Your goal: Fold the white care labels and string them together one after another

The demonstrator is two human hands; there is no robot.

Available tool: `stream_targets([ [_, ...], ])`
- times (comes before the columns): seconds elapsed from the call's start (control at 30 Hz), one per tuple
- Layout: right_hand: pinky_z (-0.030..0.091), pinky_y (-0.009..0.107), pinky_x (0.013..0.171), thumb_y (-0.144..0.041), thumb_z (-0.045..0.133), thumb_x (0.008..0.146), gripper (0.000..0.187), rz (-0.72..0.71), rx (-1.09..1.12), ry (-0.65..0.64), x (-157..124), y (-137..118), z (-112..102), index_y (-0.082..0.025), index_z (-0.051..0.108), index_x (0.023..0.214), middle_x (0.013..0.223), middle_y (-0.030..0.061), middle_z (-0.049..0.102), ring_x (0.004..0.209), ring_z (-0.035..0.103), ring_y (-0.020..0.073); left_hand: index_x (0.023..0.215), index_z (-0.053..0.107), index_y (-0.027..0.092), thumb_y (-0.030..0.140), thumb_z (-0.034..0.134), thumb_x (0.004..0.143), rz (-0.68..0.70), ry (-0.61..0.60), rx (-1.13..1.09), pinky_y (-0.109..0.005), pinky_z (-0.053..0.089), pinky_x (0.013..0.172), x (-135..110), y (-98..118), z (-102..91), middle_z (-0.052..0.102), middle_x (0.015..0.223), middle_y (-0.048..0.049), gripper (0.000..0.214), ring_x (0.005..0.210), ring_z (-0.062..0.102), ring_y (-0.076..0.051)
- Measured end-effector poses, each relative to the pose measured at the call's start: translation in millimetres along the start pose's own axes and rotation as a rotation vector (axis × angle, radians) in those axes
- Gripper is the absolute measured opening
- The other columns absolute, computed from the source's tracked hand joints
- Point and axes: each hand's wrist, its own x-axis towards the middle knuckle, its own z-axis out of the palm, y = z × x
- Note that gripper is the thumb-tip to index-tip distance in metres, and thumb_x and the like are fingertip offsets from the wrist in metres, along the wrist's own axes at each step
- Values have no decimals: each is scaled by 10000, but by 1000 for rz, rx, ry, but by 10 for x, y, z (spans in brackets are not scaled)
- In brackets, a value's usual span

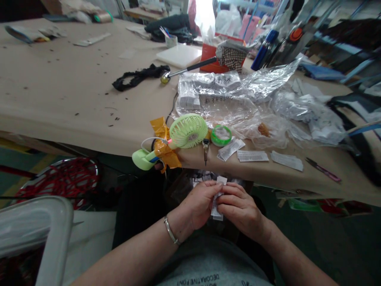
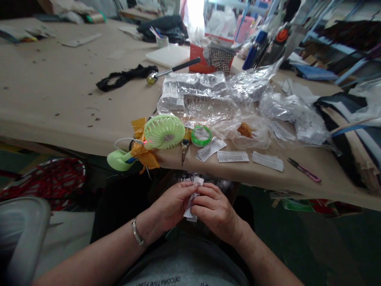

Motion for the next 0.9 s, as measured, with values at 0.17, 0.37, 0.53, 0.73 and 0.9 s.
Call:
stream_targets([
  [0.17, 469, 408, 969, -136, 552, 854, 278, 75, -95, 116, -54, 122, -217, -208, 573, 1122, 998, 54, 703, 1083, 593, 201, 861, 629, 106, 164, 603, 798, -44, 103, 36, -246, 504, 558, 4, 6, -16, 662, 708, -55, 89, 587, 623, -133],
  [0.37, 397, 556, 972, -404, 544, 866, 571, 614, -757, 274, -495, 720, -674, -112, 418, 1340, 1248, 205, 544, 1214, 447, 361, 917, 612, 97, 204, 580, 839, -100, 223, 178, -275, 543, 594, 31, -3, -47, 688, 717, -77, 136, 634, 668, -171],
  [0.53, 386, 500, 976, -314, 468, 914, 406, 684, -853, 99, -779, 874, -654, -139, 508, 1279, 1266, 148, 565, 1181, 479, 326, 916, 611, 86, 207, 578, 845, -126, 245, 203, -269, 543, 579, 57, -43, -28, 681, 694, -78, 144, 616, 663, -168],
  [0.73, 449, 433, 933, -270, 515, 896, 218, 596, -626, 267, -827, 880, -743, -194, 638, 1059, 1052, 96, 659, 1044, 573, 246, 911, 616, 87, 199, 583, 841, -119, 244, 226, -271, 546, 580, 66, -28, 5, 683, 698, -79, 136, 623, 665, -170],
  [0.9, 491, 411, 874, -228, 547, 872, 108, 577, -410, 366, -789, 888, -858, -219, 654, 887, 935, 59, 673, 932, 620, 211, 913, 615, 91, 197, 584, 838, -112, 216, 228, -265, 545, 587, 72, -32, 2, 681, 702, -73, 133, 622, 664, -161],
])
